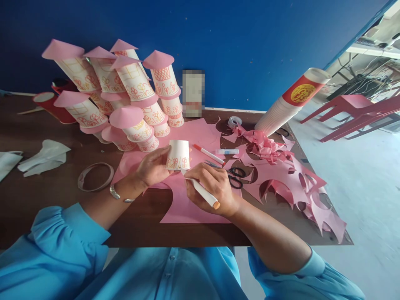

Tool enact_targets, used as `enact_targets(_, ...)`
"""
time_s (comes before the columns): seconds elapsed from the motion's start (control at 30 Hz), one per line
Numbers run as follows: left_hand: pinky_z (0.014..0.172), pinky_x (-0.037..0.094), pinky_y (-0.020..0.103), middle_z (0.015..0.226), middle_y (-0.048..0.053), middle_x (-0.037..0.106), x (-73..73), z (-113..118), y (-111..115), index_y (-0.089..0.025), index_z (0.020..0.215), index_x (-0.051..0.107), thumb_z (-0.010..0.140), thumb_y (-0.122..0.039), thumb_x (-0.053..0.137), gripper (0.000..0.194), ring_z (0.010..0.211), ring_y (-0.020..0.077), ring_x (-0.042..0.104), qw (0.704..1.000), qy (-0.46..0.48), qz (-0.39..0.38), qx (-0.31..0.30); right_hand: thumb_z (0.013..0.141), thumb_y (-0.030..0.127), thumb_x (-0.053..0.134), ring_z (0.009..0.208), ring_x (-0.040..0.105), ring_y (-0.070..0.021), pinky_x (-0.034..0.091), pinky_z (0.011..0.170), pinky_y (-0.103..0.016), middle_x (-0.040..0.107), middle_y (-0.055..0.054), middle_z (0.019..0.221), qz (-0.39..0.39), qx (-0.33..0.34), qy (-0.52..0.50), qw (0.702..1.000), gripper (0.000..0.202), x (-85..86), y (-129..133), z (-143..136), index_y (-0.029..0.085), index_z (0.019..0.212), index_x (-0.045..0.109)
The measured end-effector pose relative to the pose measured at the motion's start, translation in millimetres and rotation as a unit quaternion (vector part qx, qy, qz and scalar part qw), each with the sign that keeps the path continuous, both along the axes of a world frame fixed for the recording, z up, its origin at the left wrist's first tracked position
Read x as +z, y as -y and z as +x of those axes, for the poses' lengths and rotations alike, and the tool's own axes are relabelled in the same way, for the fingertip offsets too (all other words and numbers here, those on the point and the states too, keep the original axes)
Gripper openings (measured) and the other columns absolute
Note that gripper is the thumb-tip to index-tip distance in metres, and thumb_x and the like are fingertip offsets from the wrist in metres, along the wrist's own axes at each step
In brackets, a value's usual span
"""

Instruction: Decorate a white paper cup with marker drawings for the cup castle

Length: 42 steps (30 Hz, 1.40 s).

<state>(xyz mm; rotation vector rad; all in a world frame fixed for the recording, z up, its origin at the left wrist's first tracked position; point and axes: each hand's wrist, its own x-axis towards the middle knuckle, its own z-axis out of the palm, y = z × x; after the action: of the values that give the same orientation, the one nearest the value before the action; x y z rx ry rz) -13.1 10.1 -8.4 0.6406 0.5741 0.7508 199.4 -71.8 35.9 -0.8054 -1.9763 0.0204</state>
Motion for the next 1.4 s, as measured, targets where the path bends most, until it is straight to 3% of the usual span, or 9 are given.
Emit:
enact_targets(0.2,0.077,0.058,0.035,0.106,0.007,0.08,-4.4,-0.4,-0.9,-0.02,0.124,0.078,0.09,-0.041,0.086,0.041,0.094,0.0229,0.072,0.999,0.032,-0.017,0.007,0.1,0.009,0.063,0.066,0.074,-0.013,0.059,0.06,-0.023,0.075,0.002,0.081,-0.002,0.0,0.007,1.0,0.017,-1.9,0.0,-1.4,0.025,0.106,0.062)
enact_targets(0.4,0.08,0.058,0.035,0.109,0.007,0.08,-1.0,1.8,0.4,-0.018,0.122,0.079,0.091,-0.034,0.086,0.036,0.099,0.0233,0.071,0.999,0.047,-0.011,0.014,0.101,0.008,0.062,0.067,0.073,-0.0137,0.058,0.061,-0.024,0.075,0.001,0.082,-0.002,-0.005,0.016,1.0,0.017,-5.3,0.1,-2.0,0.024,0.105,0.061)
enact_targets(1.13,0.081,0.056,0.035,0.114,0.007,0.081,1.5,4.3,1.2,-0.022,0.123,0.08,0.091,-0.042,0.084,0.038,0.096,0.0224,0.072,0.999,0.039,0.037,-0.003,0.099,0.008,0.06,0.062,0.073,-0.0134,0.053,0.055,-0.025,0.074,0.003,0.078,-0.016,0.0,0.036,0.999,0.017,-4.0,1.7,-4.3,0.025,0.102,0.061)
enact_targets(1.4,0.083,0.055,0.035,0.112,0.005,0.081,1.0,1.5,1.0,-0.022,0.118,0.079,0.091,-0.039,0.085,0.032,0.098,0.0223,0.072,1.0,0.024,-0.006,0.017,0.099,0.01,0.062,0.067,0.075,-0.014,0.057,0.058,-0.025,0.076,0.001,0.082,-0.009,0.003,0.01,1.0,0.016,-1.9,2.8,-1.0,0.025,0.103,0.062)
